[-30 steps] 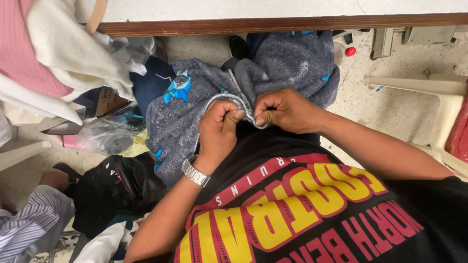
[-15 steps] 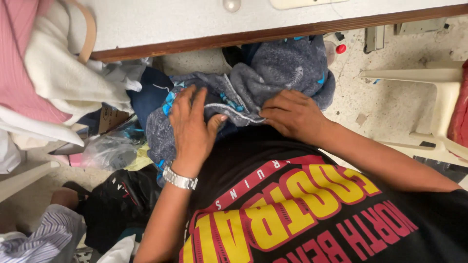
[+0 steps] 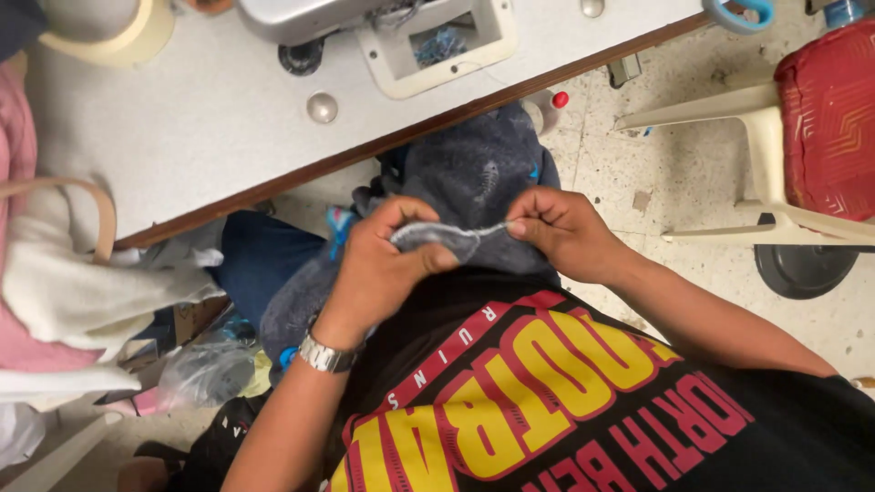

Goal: Trimming loose threads from a garment using scissors at a sewing workstation

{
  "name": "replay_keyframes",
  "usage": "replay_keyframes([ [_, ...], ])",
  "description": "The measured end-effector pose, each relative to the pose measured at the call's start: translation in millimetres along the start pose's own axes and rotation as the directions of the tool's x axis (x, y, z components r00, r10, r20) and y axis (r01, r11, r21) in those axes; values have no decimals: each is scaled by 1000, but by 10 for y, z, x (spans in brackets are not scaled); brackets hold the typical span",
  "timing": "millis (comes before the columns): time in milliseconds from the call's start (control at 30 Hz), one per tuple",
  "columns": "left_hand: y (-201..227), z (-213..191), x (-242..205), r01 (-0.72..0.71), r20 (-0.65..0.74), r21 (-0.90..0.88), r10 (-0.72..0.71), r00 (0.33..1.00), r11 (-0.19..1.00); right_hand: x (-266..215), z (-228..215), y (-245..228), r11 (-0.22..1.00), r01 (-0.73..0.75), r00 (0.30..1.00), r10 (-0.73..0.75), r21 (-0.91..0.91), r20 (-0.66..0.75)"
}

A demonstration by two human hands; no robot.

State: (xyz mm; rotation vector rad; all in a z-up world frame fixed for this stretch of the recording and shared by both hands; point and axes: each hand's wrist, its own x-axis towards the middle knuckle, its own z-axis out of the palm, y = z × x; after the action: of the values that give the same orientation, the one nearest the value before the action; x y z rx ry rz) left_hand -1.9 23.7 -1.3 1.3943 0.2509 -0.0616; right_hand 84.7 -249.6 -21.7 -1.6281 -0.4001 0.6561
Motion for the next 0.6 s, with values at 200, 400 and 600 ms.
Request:
replay_keyframes([
  [200, 124, 257, 182, 57, 27, 132, -61, 998, 990, -41, -114, 102, 983, -99, 994, 105, 154, -31],
  [400, 63, 195, 334, 120, -34, 360, -115, 993, 925, 256, -532, -504, 813, 230, 930, -345, -535, -124],
  [600, 267, 227, 309, 263, -122, 304, -236, 964, 916, 560, -1769, -1205, 41, 203, 684, -721, -978, 111],
])
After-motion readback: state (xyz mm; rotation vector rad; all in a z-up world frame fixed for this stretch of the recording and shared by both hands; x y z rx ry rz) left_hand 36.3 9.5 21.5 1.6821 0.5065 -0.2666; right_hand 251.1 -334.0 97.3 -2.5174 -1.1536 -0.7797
